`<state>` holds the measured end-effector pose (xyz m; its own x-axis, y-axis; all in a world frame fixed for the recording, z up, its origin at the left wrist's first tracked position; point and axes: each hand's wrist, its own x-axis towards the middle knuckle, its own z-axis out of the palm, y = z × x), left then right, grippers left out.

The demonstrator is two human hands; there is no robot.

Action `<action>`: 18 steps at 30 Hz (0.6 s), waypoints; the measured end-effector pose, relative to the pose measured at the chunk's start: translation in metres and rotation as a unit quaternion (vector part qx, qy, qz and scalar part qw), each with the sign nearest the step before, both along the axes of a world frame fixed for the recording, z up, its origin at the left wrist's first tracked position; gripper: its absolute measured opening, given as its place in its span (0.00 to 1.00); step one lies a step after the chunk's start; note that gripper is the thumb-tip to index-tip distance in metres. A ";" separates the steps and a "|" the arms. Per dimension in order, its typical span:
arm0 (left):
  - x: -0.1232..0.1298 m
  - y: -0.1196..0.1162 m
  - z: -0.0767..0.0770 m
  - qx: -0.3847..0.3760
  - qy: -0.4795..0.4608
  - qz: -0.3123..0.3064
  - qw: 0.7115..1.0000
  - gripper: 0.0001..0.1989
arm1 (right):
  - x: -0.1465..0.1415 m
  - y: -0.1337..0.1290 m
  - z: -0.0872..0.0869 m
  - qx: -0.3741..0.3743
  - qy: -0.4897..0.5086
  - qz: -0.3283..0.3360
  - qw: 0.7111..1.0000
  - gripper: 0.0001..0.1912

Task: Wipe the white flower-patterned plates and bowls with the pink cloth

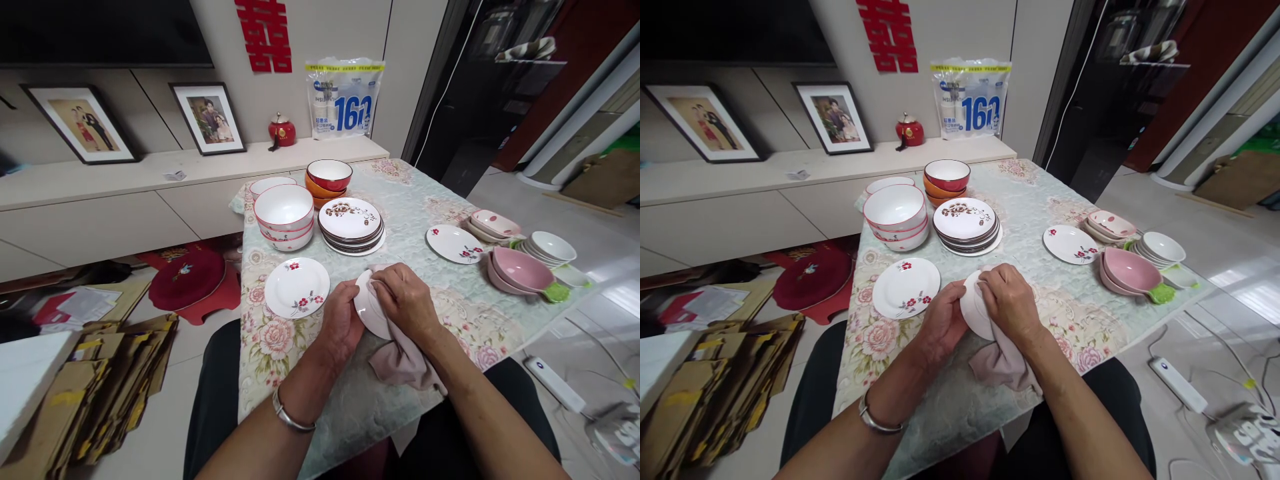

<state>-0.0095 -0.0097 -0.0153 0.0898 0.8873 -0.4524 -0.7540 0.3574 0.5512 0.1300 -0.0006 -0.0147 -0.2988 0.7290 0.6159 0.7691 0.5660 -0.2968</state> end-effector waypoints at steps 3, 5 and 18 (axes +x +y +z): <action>0.000 0.001 -0.004 0.000 0.001 0.010 1.000 0.07 | 0.003 0.002 -0.002 0.008 -0.007 -0.061 0.998 0.07; 0.001 0.002 -0.005 -0.001 -0.005 0.012 1.000 0.06 | 0.001 0.001 -0.001 0.009 -0.008 -0.061 0.998 0.07; 0.000 0.000 0.000 0.030 -0.011 -0.029 0.999 0.13 | 0.008 0.005 -0.003 -0.009 0.003 -0.083 0.997 0.08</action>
